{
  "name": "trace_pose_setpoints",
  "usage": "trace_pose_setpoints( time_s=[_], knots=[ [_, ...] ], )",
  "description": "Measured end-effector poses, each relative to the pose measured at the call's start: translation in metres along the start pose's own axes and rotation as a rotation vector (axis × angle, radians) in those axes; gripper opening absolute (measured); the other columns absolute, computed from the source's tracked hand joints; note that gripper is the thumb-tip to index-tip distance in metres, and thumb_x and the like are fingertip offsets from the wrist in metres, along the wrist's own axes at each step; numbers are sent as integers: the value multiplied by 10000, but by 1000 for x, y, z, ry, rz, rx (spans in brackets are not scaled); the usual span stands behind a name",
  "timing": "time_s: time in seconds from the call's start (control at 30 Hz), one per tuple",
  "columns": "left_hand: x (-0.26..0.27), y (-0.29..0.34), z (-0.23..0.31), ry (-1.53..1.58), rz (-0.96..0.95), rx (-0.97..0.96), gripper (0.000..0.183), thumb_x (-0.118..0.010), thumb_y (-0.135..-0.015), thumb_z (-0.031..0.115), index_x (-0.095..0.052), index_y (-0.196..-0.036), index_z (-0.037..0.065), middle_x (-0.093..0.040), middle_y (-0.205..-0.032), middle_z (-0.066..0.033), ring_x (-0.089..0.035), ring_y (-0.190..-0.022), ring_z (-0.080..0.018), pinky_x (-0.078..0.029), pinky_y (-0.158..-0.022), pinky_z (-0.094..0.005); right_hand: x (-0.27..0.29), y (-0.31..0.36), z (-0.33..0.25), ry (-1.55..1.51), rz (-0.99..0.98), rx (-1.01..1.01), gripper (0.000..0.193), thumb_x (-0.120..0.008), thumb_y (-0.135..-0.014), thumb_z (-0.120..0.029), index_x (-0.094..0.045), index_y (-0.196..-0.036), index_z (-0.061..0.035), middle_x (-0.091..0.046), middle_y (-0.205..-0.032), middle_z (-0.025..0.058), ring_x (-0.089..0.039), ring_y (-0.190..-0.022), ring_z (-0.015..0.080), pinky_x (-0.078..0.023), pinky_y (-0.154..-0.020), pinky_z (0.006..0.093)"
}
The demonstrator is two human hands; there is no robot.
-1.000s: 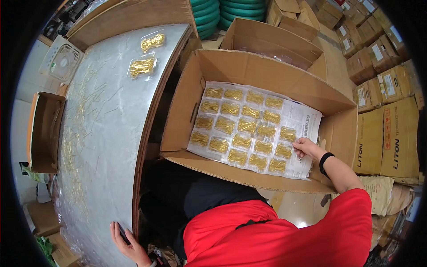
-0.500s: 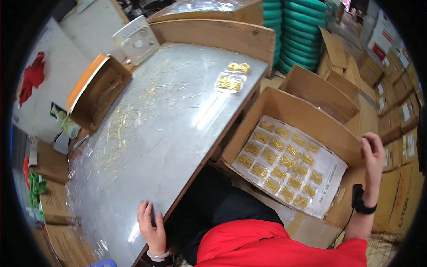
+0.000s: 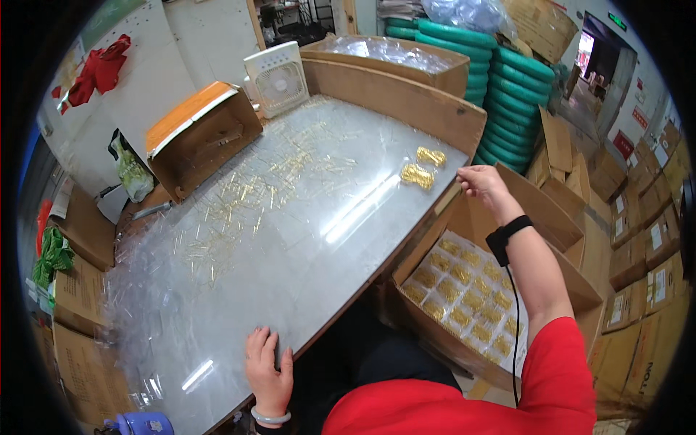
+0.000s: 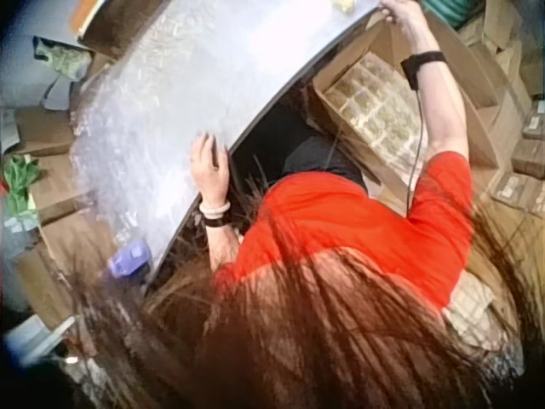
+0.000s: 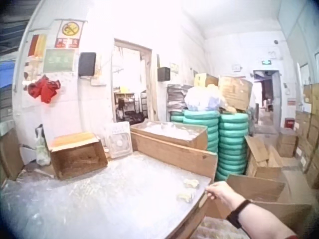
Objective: Counting and putting small gold metal components into small plastic bags, then placing the bags into a box.
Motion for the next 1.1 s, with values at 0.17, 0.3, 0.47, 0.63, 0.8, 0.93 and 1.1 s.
trace_pose_setpoints(
  time_s=[0.17, 0.3, 0.47, 0.63, 0.8, 0.93, 1.1],
  knots=[
    [2, 5, -3, 26, 29, 6, 331, -718, -813, 72, -644, -1119, -33, -614, -1269, -209, -536, -1253, -437, -421, -1075, -496, -26, -37, -2, 119, 62, -129, 186, -664, -971, -125, -671, -855, 20, -673, -746, 82, -588, -543, 111, -489, -449, 249],
    [3, 1, 4, 27, 41, 1, 352, -730, -786, 85, -644, -1107, -33, -613, -1254, -209, -537, -1243, -440, -427, -1064, -504, -31, -49, -8, 136, 42, -196, 171, -648, -978, -115, -670, -849, -5, -665, -719, 50, -566, -534, 94, -476, -462, 236],
    [8, -5, 9, 63, 55, -35, 347, -716, -832, 107, -642, -1139, -37, -608, -1264, -228, -543, -1227, -435, -433, -1054, -494, -39, -46, -16, 209, -8, -260, 169, -639, -979, -100, -655, -838, -9, -651, -715, 39, -561, -544, 103, -472, -476, 239],
    [7, 0, 6, 32, 39, -37, 399, -732, -847, 133, -637, -1196, -35, -603, -1285, -244, -541, -1226, -445, -429, -1068, -494, -47, -37, -14, 270, -88, -232, 231, -696, -966, -208, -676, -898, 12, -655, -713, 40, -595, -581, 110, -479, -491, 243],
    [6, -1, 8, 31, 50, -66, 405, -733, -843, 133, -636, -1198, -37, -602, -1284, -247, -545, -1219, -444, -434, -1060, -496, -39, -49, -3, 228, -132, -269, 221, -756, -917, -165, -676, -867, 35, -662, -721, 65, -603, -571, 121, -507, -475, 241],
    [7, 0, 8, 0, 49, -57, 398, -733, -839, 130, -640, -1189, -34, -609, -1266, -247, -555, -1203, -446, -447, -1045, -500, -48, -43, -4, 165, -39, -217, 229, -767, -908, -167, -671, -841, 30, -654, -707, 62, -576, -528, 123, -502, -459, 246],
    [3, -4, 8, 6, 59, -57, 389, -734, -837, 126, -645, -1183, -28, -613, -1257, -243, -558, -1199, -442, -450, -1040, -502, -36, -30, -10, 215, -176, -223, 212, -735, -932, -161, -687, -960, 44, -651, -746, 26, -570, -601, 76, -476, -497, 205]
  ],
)
Point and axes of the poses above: each hand's wrist, its own y-axis away from the middle knuckle, its own x-axis out of the back of the hand, z = x × y, the point moved 2 cm from there along -y, towards the middle knuckle
